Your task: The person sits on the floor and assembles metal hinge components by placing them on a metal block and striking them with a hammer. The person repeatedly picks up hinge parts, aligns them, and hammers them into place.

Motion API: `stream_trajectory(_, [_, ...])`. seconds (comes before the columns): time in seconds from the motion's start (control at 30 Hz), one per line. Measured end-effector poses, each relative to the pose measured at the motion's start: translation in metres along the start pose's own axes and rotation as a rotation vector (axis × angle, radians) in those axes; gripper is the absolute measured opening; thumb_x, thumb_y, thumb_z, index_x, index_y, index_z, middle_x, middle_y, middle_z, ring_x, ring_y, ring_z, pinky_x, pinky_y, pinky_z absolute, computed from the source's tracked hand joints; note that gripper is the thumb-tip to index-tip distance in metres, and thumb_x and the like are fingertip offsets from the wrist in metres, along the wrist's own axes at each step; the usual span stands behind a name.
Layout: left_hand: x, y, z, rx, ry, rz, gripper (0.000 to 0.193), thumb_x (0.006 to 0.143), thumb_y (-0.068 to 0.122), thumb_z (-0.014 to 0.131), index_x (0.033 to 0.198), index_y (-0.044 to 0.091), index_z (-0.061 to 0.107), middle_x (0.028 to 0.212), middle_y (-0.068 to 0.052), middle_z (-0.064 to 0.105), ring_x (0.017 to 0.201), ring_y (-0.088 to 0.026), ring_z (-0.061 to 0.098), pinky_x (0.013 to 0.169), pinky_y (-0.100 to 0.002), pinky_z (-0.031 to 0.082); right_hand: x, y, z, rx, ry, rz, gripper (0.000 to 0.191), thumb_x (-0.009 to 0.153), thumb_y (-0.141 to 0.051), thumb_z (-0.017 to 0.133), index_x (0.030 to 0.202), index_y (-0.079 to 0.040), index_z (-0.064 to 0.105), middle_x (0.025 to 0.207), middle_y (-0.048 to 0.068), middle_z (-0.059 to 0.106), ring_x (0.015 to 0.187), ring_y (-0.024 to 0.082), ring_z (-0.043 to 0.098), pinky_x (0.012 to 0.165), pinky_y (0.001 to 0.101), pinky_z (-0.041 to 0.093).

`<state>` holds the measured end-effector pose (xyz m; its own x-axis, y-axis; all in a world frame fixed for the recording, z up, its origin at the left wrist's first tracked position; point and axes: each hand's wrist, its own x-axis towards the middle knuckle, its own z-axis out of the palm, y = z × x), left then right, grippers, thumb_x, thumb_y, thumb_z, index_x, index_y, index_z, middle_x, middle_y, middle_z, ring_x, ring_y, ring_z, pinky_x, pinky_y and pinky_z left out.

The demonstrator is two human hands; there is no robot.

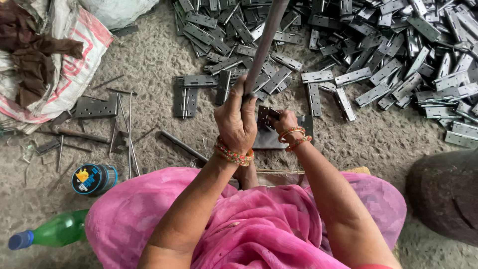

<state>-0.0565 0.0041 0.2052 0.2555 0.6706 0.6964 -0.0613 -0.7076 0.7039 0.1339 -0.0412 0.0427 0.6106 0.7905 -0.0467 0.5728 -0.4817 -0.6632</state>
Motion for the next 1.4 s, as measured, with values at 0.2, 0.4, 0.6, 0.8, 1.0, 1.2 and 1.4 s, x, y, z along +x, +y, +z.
stream_trajectory(0.2, [-0.064, -0.046, 0.012, 0.529, -0.505, -0.351, 0.028, 0.103, 0.030, 0.059, 0.124, 0.012, 0.065, 0.074, -0.021, 0.070, 0.069, -0.042, 0.070, 0.057, -0.051, 0.053, -0.010, -0.007, -0.003, -0.007, 0.056, -0.007, 0.026, 0.083, -0.025, 0.082, 0.106, -0.014, 0.080, 0.088, 0.020, 0.074, 0.082, 0.038, 0.073, 0.073, 0.0468, 0.058])
stream_trajectory(0.4, [-0.114, -0.099, 0.008, 0.531, -0.559, -0.469, 0.025, 0.101, 0.035, 0.058, 0.113, 0.016, 0.070, 0.072, -0.022, 0.069, 0.070, -0.046, 0.068, 0.059, -0.054, 0.052, -0.020, -0.012, -0.006, 0.034, 0.044, -0.027, 0.026, 0.084, -0.026, 0.081, 0.108, -0.017, 0.080, 0.087, 0.020, 0.074, 0.079, 0.039, 0.072, 0.071, 0.0470, 0.057])
stream_trajectory(0.6, [-0.115, -0.143, -0.028, 0.188, -0.206, -0.865, 0.033, 0.102, 0.038, 0.060, 0.111, 0.009, 0.073, 0.069, -0.019, 0.065, 0.055, -0.036, 0.061, 0.053, -0.045, 0.044, -0.016, 0.001, -0.019, 0.096, 0.012, 0.075, 0.029, 0.083, -0.026, 0.084, 0.105, -0.008, 0.078, 0.086, 0.016, 0.077, 0.078, 0.027, 0.076, 0.072, 0.0413, 0.059])
stream_trajectory(0.8, [-0.126, -0.174, -0.073, 0.418, 0.279, -1.265, 0.044, 0.105, 0.035, 0.058, 0.103, -0.005, 0.074, 0.085, -0.023, 0.072, 0.076, -0.042, 0.070, 0.068, -0.050, 0.050, -0.026, 0.048, -0.078, 0.122, 0.053, 0.218, 0.039, 0.078, -0.021, 0.089, 0.109, -0.002, 0.075, 0.090, 0.012, 0.079, 0.075, 0.017, 0.076, 0.068, 0.0319, 0.062])
stream_trajectory(1.0, [-0.129, -0.180, -0.077, 0.644, 0.371, -1.264, 0.034, 0.095, 0.028, 0.064, 0.106, -0.003, 0.073, 0.097, -0.028, 0.073, 0.089, -0.042, 0.073, 0.077, -0.050, 0.057, -0.037, 0.084, -0.108, 0.217, 0.060, 0.320, 0.041, 0.079, -0.016, 0.088, 0.112, 0.001, 0.073, 0.093, 0.011, 0.078, 0.075, 0.016, 0.075, 0.063, 0.0308, 0.064])
stream_trajectory(1.2, [-0.130, -0.172, -0.080, 0.801, 0.054, -1.371, 0.036, 0.086, 0.028, 0.076, 0.105, -0.002, 0.072, 0.102, -0.028, 0.073, 0.095, -0.042, 0.073, 0.082, -0.048, 0.059, -0.032, 0.109, -0.085, 0.313, 0.079, 0.304, 0.038, 0.086, -0.011, 0.080, 0.122, -0.001, 0.073, 0.096, 0.012, 0.079, 0.077, 0.021, 0.075, 0.063, 0.0316, 0.061])
stream_trajectory(1.4, [-0.130, -0.163, -0.076, 0.922, 0.119, -1.210, 0.032, 0.080, 0.021, 0.076, 0.105, 0.002, 0.071, 0.110, -0.025, 0.070, 0.100, -0.043, 0.070, 0.087, -0.050, 0.056, -0.020, 0.133, -0.083, 0.110, 0.283, 0.153, 0.041, 0.085, -0.019, 0.084, 0.122, -0.006, 0.074, 0.113, 0.010, 0.077, 0.103, 0.017, 0.073, 0.093, 0.0313, 0.055])
